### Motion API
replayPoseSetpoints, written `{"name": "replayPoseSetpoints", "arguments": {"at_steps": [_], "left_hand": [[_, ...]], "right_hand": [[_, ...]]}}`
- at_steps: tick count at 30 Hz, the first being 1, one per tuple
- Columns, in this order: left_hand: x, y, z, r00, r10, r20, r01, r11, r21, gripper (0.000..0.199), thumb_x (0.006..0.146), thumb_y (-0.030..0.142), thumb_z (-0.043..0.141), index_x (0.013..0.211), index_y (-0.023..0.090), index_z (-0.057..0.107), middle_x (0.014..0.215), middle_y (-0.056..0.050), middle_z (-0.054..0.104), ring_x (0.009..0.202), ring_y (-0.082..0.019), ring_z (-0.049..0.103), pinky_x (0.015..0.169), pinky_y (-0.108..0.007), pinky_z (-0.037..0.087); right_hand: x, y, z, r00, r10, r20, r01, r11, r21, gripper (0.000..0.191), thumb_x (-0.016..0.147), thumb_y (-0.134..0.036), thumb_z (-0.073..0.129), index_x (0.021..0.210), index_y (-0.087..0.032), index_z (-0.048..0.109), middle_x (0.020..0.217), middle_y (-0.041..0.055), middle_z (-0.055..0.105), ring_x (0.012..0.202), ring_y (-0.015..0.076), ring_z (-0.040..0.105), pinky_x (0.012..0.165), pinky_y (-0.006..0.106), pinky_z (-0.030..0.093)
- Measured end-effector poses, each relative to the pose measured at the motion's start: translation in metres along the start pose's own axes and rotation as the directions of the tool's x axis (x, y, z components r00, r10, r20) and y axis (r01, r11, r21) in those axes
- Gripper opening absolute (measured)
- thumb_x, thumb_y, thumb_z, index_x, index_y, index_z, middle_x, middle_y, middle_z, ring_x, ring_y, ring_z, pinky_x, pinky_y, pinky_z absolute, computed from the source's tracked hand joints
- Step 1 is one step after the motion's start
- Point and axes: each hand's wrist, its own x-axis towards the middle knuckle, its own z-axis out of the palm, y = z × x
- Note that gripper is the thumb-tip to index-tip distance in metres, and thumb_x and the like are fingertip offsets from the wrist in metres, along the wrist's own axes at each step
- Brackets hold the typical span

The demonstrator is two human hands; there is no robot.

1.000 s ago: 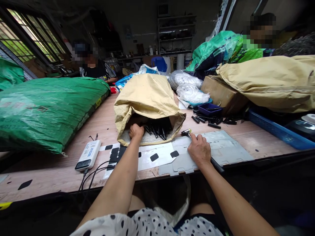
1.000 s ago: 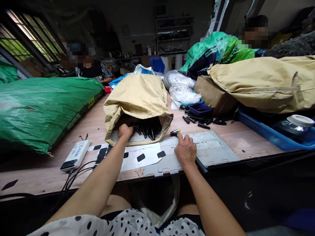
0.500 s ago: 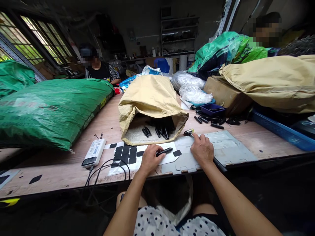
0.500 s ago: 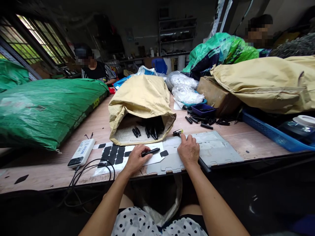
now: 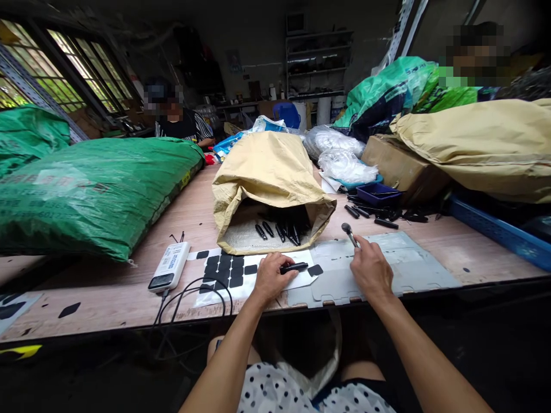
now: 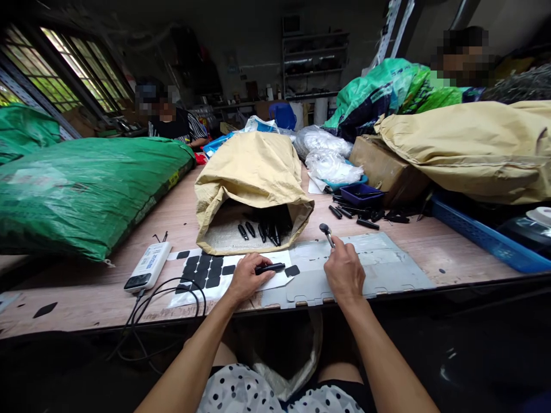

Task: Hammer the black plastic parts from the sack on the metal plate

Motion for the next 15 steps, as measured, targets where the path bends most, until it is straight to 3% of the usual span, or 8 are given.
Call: {"name": "replayPoseSetpoints", "arguments": {"at_steps": [3, 6, 10, 15], "left_hand": [[0.002, 0.000, -0.001, 0.999, -0.038, 0.025, 0.039, 0.999, -0.036, 0.015, 0.077, 0.027, 0.079, 0.092, 0.025, 0.074, 0.094, 0.001, 0.072, 0.094, -0.021, 0.060, 0.085, -0.033, 0.040], [0.005, 0.000, -0.001, 0.995, -0.090, 0.039, 0.092, 0.994, -0.063, 0.018, 0.074, 0.027, 0.081, 0.090, 0.025, 0.074, 0.095, 0.001, 0.072, 0.094, -0.020, 0.059, 0.085, -0.032, 0.040], [0.007, -0.001, 0.001, 0.992, -0.116, 0.039, 0.119, 0.990, -0.075, 0.018, 0.073, 0.025, 0.082, 0.089, 0.025, 0.075, 0.092, 0.002, 0.072, 0.093, -0.019, 0.059, 0.084, -0.031, 0.040], [0.007, -0.004, 0.004, 0.996, -0.090, 0.021, 0.091, 0.992, -0.083, 0.017, 0.072, 0.026, 0.083, 0.086, 0.025, 0.075, 0.088, 0.003, 0.071, 0.091, -0.019, 0.058, 0.081, -0.031, 0.039]], "right_hand": [[-0.022, -0.009, -0.009, 1.000, -0.016, 0.017, 0.010, 0.951, 0.308, 0.041, 0.094, -0.035, 0.051, 0.129, -0.019, 0.065, 0.102, 0.0081, 0.068, 0.084, 0.0190, 0.059, 0.071, 0.030, 0.044], [-0.050, -0.026, -0.009, 0.980, -0.167, 0.111, 0.091, 0.863, 0.496, 0.041, 0.096, -0.037, 0.050, 0.129, -0.018, 0.065, 0.107, 0.0088, 0.071, 0.087, 0.0188, 0.063, 0.078, 0.031, 0.051], [-0.077, -0.048, -0.005, 0.926, -0.347, 0.149, 0.242, 0.847, 0.474, 0.040, 0.099, -0.028, 0.045, 0.134, -0.023, 0.064, 0.116, 0.0072, 0.071, 0.102, 0.0193, 0.066, 0.092, 0.032, 0.052], [-0.089, -0.061, -0.005, 0.905, -0.416, 0.092, 0.369, 0.873, 0.319, 0.043, 0.102, -0.024, 0.041, 0.140, -0.026, 0.060, 0.106, 0.0060, 0.069, 0.092, 0.0179, 0.068, 0.084, 0.029, 0.053]]}}
